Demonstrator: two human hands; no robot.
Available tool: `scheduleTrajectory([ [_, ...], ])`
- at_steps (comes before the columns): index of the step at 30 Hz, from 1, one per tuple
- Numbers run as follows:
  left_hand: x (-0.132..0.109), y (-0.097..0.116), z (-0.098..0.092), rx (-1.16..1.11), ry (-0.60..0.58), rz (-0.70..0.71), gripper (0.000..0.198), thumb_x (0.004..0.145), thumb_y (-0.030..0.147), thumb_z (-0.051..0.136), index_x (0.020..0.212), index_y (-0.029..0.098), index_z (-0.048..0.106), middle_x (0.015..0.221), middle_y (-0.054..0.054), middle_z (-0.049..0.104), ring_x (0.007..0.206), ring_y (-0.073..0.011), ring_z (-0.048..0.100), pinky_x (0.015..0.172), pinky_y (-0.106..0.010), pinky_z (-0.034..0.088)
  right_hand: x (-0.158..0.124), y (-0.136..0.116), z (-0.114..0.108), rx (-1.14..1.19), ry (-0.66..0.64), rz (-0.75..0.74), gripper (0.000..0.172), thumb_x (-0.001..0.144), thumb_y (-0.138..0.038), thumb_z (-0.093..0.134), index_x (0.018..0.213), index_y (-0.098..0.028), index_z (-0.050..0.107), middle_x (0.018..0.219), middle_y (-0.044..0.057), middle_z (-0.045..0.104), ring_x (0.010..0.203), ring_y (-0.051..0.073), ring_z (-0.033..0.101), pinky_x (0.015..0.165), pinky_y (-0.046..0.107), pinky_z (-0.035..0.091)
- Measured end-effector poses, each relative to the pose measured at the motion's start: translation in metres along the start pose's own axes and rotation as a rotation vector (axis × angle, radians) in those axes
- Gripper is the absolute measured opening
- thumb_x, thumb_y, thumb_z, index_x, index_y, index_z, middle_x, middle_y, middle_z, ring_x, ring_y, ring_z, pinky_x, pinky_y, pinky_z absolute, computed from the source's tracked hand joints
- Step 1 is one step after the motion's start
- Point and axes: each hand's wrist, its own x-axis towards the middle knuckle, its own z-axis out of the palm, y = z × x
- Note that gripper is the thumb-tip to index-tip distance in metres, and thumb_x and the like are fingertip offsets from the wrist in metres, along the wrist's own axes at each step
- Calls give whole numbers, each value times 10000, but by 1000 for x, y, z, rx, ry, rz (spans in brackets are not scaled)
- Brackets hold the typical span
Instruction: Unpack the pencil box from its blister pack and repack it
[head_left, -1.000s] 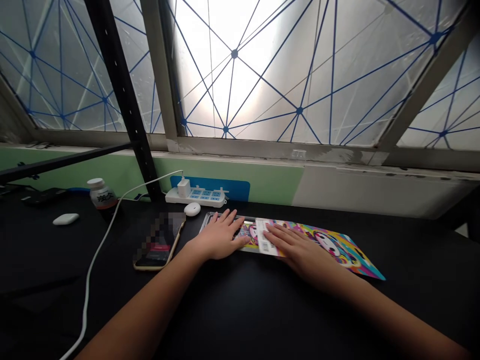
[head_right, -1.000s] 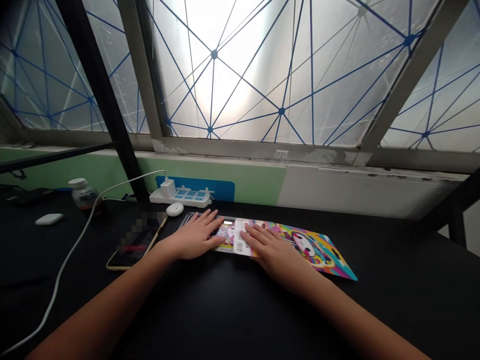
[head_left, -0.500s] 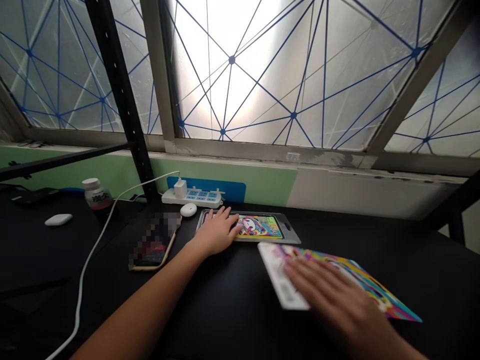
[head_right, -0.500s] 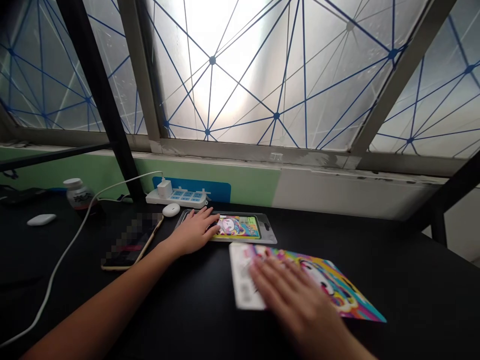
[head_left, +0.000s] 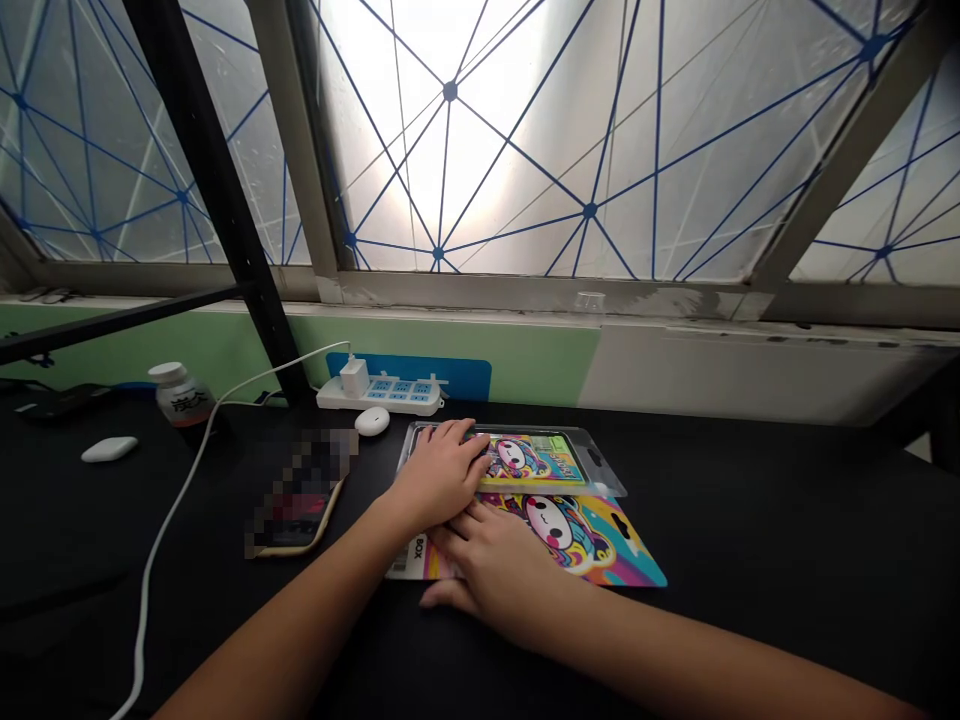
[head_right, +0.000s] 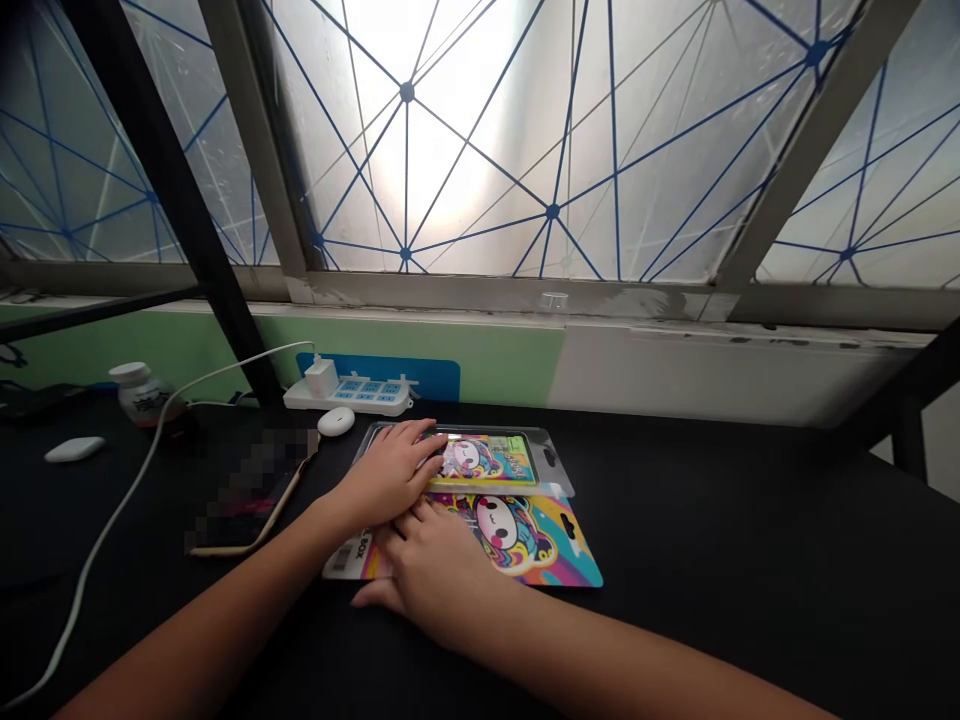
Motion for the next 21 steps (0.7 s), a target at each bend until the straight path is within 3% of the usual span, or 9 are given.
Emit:
scheduleTrajectory([
  [1,0,-1,0,-1,2,3,434,1042,428,348,1369,253,573,1506,-106,490,1392,-290,412,1124,-526,336,-3,0,-4,42,4,-8,601,918,-622,560,1257,-132,643,1241,144,693,1217,297,587,1094,423,421],
  [3,-1,-2,0,-7,14,7,437,1043,429,348,1374,247,568,1503,-101,494,1391,-289,411,1124,-515,341,-10,0,-15,113,-12,-27,427,983,-493,526,1225,-165,655,1230,101,698,1190,248,602,1056,363,442],
  [5,-2,-2,-1,-22,34,10,438,1040,422,358,1375,232,567,1497,-103,499,1383,-285,419,1122,-491,353,-13,3,-30,136,-16,-36,288,1017,-319,447,1054,-182,698,1043,64,742,977,201,672,893,310,506],
  [7,-3,-1,-3,-31,55,6,427,1035,402,372,1366,221,571,1488,-109,508,1371,-286,433,1133,-502,338,-12,14,-47,90,37,-7,362,1020,-255,365,884,-185,693,834,51,719,764,181,660,737,299,501],
  [10,-6,1,-7,1,92,9,390,1028,379,382,1326,239,590,1438,-98,560,1329,-298,480,1168,-601,214,-11,52,-69,-61,116,180,439,1033,-327,322,851,-175,691,800,89,681,775,220,643,734,344,480],
  [13,-7,1,-10,22,100,27,380,1023,410,393,1296,247,600,1362,-83,616,1264,-297,529,1151,-598,235,-17,101,-80,-80,-53,391,355,997,-403,438,1032,-182,714,1007,123,679,940,274,650,790,378,499],
  [16,-6,-2,-10,10,65,29,407,1014,446,401,1296,228,597,1356,-90,612,1253,-290,528,1068,-500,378,-26,139,-81,-23,-155,406,455,907,-551,572,1154,-193,703,1078,128,652,945,271,663,778,357,534],
  [21,-4,-5,-6,15,47,14,448,1006,484,413,1349,232,555,1394,-96,580,1283,-297,497,1051,-483,384,-28,159,-78,44,-235,381,564,831,-637,630,1197,-212,693,1112,118,632,1002,269,657,835,346,543],
])
